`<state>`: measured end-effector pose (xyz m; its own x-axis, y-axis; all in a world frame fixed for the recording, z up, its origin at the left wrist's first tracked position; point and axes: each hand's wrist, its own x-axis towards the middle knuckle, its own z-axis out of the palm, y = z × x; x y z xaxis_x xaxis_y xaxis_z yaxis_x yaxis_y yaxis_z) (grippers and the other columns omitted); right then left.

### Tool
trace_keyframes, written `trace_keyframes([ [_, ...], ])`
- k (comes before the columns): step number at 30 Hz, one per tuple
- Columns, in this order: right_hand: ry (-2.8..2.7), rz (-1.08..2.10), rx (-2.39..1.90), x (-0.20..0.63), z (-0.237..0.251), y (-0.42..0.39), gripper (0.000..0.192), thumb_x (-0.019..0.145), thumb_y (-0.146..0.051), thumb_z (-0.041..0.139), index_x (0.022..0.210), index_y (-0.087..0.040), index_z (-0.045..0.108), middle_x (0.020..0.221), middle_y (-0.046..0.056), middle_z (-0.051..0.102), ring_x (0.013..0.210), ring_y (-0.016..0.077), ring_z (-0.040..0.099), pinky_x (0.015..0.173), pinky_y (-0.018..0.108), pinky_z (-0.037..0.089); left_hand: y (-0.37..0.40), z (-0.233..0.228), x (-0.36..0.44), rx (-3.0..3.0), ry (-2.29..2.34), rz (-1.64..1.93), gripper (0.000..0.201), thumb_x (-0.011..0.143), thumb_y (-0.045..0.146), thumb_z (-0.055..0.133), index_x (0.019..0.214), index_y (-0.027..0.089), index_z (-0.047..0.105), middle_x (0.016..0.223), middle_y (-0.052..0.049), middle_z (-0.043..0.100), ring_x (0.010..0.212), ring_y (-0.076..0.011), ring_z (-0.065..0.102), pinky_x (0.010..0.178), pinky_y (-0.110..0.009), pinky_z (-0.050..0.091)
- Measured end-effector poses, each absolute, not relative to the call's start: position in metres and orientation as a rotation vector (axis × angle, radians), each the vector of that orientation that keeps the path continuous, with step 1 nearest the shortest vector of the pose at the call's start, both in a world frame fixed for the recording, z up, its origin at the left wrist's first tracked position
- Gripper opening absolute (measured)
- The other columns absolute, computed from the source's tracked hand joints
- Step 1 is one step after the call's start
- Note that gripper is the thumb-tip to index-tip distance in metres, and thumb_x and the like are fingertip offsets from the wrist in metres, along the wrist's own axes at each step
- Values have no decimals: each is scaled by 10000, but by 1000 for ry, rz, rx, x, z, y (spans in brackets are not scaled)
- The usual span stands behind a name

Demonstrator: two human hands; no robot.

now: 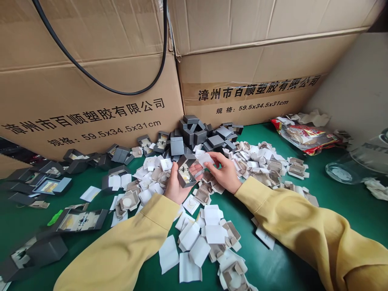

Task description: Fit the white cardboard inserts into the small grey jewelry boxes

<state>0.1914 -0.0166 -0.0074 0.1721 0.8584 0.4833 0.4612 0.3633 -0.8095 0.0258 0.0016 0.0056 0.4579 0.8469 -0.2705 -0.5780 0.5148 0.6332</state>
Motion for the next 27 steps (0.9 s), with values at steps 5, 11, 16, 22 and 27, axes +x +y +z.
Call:
trace_keyframes([
  [5,-1448,519,-1185,183,-8,-26,220,844,-400,542,855,-185,584,790,39,626,663,142,546,619,261,461,-4,-1,27,703,550,885,510,810,569,467,1089,168,615,1027,-97,686,1150,-291,533,953,-387,435],
  [11,-1578,499,-1015,178,-3,-36,232,880,-375,494,774,-183,570,715,33,577,658,142,524,610,267,440,-4,-7,28,859,544,842,577,742,619,523,1101,177,614,1148,-122,637,1187,-292,498,1001,-418,402],
  [16,-1588,405,-943,177,0,-41,144,915,-308,416,889,-209,517,801,51,583,708,157,558,637,286,466,-2,-9,30,875,590,920,522,730,588,568,982,138,645,1100,-146,648,1171,-337,493,962,-469,432],
  [22,-1641,366,-1093,176,-1,-29,94,873,-239,488,819,-210,559,845,59,612,841,194,532,761,346,445,-2,-13,29,918,659,954,452,715,545,616,931,148,619,1073,-114,646,1083,-286,553,870,-449,501],
  [27,-1611,397,-1167,179,-1,-26,103,859,-249,504,796,-192,562,796,46,574,725,169,488,660,310,421,-2,-13,28,948,655,967,473,763,515,583,1131,222,536,1215,-86,581,1068,-243,564,818,-402,529],
])
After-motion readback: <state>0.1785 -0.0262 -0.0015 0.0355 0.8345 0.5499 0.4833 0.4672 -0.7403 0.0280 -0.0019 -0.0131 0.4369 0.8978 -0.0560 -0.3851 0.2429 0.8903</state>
